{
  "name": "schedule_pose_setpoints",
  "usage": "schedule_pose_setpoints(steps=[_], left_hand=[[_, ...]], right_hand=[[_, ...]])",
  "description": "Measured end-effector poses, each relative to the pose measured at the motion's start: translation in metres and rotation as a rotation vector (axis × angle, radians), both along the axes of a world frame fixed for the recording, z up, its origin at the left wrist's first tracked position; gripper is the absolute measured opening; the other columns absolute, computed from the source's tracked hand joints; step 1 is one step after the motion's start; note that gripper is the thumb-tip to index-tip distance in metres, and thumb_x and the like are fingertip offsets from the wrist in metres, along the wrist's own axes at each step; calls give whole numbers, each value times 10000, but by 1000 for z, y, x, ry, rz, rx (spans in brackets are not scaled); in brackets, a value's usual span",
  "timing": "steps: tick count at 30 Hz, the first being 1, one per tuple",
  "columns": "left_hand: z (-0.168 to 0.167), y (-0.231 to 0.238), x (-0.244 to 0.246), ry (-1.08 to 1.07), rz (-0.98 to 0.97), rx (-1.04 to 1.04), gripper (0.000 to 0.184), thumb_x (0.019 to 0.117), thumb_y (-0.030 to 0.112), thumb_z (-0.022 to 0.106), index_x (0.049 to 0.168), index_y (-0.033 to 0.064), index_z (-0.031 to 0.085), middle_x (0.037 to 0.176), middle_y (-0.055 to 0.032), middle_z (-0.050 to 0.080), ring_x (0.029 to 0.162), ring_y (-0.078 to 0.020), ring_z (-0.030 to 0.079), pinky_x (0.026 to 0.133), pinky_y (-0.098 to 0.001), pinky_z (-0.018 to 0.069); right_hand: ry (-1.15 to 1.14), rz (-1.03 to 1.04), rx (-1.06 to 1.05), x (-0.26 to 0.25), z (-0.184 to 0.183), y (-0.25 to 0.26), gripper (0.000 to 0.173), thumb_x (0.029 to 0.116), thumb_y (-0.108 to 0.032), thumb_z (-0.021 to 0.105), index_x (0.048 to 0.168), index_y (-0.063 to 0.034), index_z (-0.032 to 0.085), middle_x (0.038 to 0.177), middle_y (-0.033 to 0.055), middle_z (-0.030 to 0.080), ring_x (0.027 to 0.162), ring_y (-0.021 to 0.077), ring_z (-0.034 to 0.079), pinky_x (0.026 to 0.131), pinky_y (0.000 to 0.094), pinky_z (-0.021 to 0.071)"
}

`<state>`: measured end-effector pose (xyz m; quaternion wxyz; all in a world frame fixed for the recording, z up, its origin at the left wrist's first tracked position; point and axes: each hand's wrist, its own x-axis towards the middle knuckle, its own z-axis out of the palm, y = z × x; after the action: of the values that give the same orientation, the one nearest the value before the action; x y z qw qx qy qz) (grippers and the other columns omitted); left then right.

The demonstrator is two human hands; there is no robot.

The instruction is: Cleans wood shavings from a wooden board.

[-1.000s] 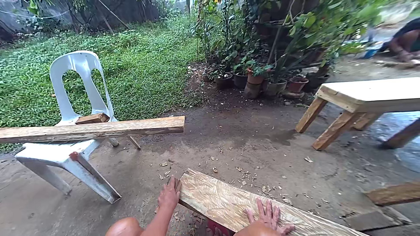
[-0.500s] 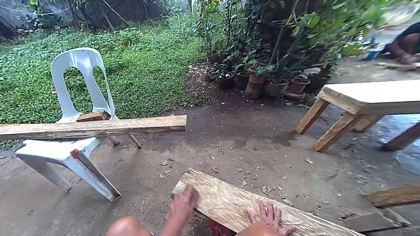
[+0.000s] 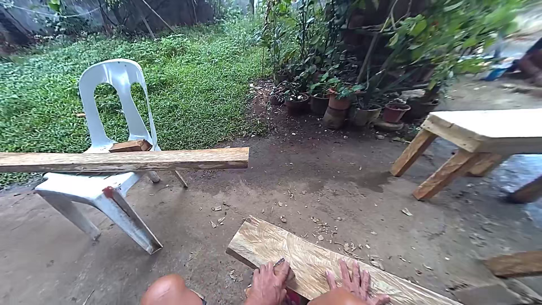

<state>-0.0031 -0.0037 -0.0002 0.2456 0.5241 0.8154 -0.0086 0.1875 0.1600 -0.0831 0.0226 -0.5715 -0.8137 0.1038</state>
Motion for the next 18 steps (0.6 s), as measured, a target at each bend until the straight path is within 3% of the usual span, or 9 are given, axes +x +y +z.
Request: schedule_pose_setpoints(steps=[3,6,9,12,16,18], left_hand=[[-9,-6,-42,49,216,41,722,992,430,623,1629,365,288,1420,-320,536,1252,-523,566,964,-669,495],[-1,-16,-109,88,580,21,804,970,423,663,1647,342,237,1483,-301,488,1289,-505,552,987,-656,502],[13,-15,-128,76,724,-21,857,974,417,676,1662,302,177,1516,-304,447,1311,-491,539,1013,-630,496],[25,-3,-76,42,552,-2,801,978,380,677,1649,284,251,1499,-325,461,1319,-526,516,1034,-654,468],[6,5,12,-18,62,104,709,967,349,689,1604,294,382,1347,-338,582,1221,-537,576,967,-667,484],[-5,4,26,-12,-120,84,705,988,401,652,1616,354,334,1326,-310,592,1217,-509,580,945,-650,493]], right_hand=[[15,7,32,2,-2,0,837,963,-734,328,1598,-189,365,1670,212,252,1537,495,177,1096,846,34],[9,-7,21,-2,-1,0,829,959,-728,349,1598,-200,366,1673,204,250,1541,489,171,1101,840,26],[10,-23,10,-3,-4,2,818,957,-712,375,1595,-200,372,1675,206,240,1545,488,153,1102,836,15],[26,-20,10,-6,-4,2,823,959,-711,367,1592,-185,380,1670,214,249,1543,495,153,1092,846,15],[11,-24,30,-4,-1,0,825,957,-713,363,1590,-184,384,1666,215,259,1540,496,163,1088,850,32],[-10,-18,13,-2,-1,1,825,962,-720,342,1601,-197,359,1677,201,240,1548,477,156,1103,837,34]])
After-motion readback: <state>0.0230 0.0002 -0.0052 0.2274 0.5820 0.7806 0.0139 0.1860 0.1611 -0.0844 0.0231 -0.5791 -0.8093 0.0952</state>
